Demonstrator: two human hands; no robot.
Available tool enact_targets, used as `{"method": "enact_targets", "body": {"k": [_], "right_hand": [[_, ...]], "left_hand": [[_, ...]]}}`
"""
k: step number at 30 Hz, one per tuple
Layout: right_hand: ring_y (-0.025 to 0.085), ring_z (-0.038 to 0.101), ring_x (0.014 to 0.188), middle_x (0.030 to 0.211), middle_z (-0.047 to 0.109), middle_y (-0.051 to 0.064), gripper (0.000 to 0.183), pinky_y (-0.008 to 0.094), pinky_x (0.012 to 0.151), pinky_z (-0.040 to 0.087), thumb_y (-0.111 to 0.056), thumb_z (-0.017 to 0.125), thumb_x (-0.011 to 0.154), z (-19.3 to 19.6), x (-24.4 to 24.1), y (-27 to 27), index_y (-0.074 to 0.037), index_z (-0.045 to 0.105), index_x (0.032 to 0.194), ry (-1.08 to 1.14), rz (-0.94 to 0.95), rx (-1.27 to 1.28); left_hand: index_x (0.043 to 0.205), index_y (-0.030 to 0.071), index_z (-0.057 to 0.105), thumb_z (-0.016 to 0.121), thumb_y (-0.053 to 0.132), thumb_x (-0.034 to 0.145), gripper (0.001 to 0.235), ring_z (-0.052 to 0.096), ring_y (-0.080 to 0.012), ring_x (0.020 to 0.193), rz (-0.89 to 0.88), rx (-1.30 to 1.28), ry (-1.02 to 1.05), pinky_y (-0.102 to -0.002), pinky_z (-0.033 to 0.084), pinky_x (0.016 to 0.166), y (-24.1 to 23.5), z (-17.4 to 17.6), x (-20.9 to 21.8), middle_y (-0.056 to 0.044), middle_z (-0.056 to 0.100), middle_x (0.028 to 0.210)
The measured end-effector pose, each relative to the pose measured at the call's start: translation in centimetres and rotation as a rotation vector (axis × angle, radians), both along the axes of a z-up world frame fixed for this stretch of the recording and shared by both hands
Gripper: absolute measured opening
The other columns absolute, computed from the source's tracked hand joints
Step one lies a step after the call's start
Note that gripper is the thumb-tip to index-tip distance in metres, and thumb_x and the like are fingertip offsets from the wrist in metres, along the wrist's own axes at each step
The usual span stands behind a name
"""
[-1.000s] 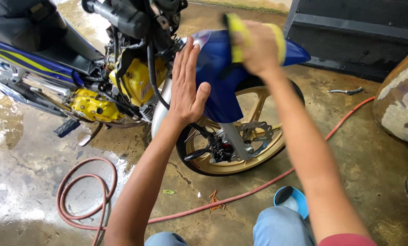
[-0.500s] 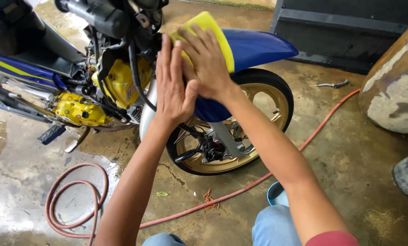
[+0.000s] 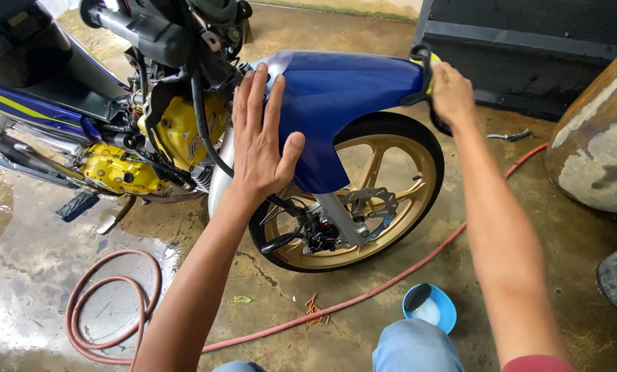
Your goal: The person cleans the front fender and fork area of a blue and yellow motorcycle using a yellow cloth. They wipe the blue plastic fender and the white fork guard, then dip the cloth into a small blue bowl containing a white substance before continuing to wipe the motorcycle.
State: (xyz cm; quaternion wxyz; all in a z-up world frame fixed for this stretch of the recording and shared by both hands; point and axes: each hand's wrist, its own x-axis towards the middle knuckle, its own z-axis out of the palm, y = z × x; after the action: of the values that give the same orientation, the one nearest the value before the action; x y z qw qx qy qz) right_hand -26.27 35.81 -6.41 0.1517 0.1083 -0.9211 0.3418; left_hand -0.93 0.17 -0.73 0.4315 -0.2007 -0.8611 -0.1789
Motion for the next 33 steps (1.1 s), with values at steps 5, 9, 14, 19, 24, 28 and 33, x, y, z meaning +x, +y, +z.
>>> {"method": "enact_targets", "body": {"k": [5, 9, 14, 19, 24, 28, 33], "right_hand": [[0.03, 0.051, 0.063, 0.07, 0.059, 0.009, 0.025, 0.051, 0.061, 0.032, -0.022, 0.058, 0.099, 5.3, 5.6, -11.3, -0.011, 0.058, 0.077, 0.547, 0.245, -0.1], [0.042, 0.049, 0.135, 0.146, 0.057, 0.021, 0.061, 0.056, 0.116, 0.025, -0.049, 0.044, 0.106, 7.3, 12.6, -20.8, -0.005, 0.052, 0.148, 0.542, 0.273, 0.185], [0.032, 0.013, 0.166, 0.176, 0.019, 0.006, 0.068, 0.059, 0.138, 0.011, -0.056, 0.013, 0.113, 3.8, 19.6, -21.2, -0.017, 0.022, 0.167, 0.675, 0.485, 0.028], [0.036, 0.0, 0.165, 0.177, -0.003, 0.009, 0.068, 0.055, 0.137, 0.007, -0.051, 0.03, 0.117, -6.2, 20.7, -18.0, -0.02, 0.001, 0.17, 0.787, 0.515, 0.144], [0.03, -0.008, 0.166, 0.178, -0.009, 0.004, 0.07, 0.055, 0.138, 0.002, -0.048, 0.035, 0.119, -0.4, 19.3, -20.4, -0.022, -0.004, 0.171, 0.794, 0.503, 0.142], [0.032, 0.019, 0.161, 0.171, 0.027, 0.005, 0.062, 0.057, 0.133, 0.013, -0.054, 0.028, 0.112, 6.7, 18.3, -24.2, -0.017, 0.032, 0.163, 0.644, 0.437, 0.038], [0.031, 0.014, 0.167, 0.177, 0.015, 0.0, 0.056, 0.062, 0.137, 0.016, -0.048, 0.033, 0.119, 2.5, 19.8, -22.6, -0.026, 0.019, 0.169, 0.758, 0.513, 0.065]], "left_hand": [[0.168, 0.011, 0.019, 0.024, 0.062, 0.111, 0.076, 0.012, -0.0362, 0.167, -0.006, 0.008, 0.01, -0.057, 0.014, 0.14, 0.1, -0.1, 0.0, -0.014, 0.012, 0.176], [0.168, 0.01, 0.014, 0.025, 0.059, 0.112, 0.075, 0.01, -0.0373, 0.168, -0.025, 0.043, -0.007, -0.055, 0.012, 0.141, 0.1, 0.0, 0.4, -0.017, 0.009, 0.176], [0.17, 0.011, 0.005, 0.022, 0.053, 0.116, 0.071, 0.002, -0.0306, 0.17, -0.11, 0.149, -0.042, -0.054, 0.004, 0.143, 0.2, -0.1, 1.4, -0.012, 0.0, 0.179], [0.169, 0.009, 0.004, 0.022, 0.048, 0.118, 0.067, 0.0, -0.0322, 0.17, -0.145, 0.152, -0.039, -0.053, 0.003, 0.143, -0.1, -1.0, 2.6, -0.014, -0.001, 0.178], [0.169, 0.011, 0.001, 0.017, 0.052, 0.117, 0.069, -0.004, -0.0284, 0.169, -0.174, 0.232, -0.109, -0.052, 0.001, 0.142, 0.1, -1.5, 3.9, -0.011, -0.006, 0.178], [0.166, 0.003, -0.001, 0.025, 0.044, 0.117, 0.069, -0.003, -0.032, 0.167, -0.231, 0.294, -0.099, -0.048, 0.005, 0.141, -0.5, -2.8, 5.0, -0.018, -0.004, 0.176], [0.167, 0.004, 0.003, 0.032, 0.034, 0.117, 0.065, -0.001, -0.0355, 0.167, -0.204, 0.376, -0.081, -0.049, 0.009, 0.14, -1.0, -3.9, 5.7, -0.021, -0.006, 0.175]]}}
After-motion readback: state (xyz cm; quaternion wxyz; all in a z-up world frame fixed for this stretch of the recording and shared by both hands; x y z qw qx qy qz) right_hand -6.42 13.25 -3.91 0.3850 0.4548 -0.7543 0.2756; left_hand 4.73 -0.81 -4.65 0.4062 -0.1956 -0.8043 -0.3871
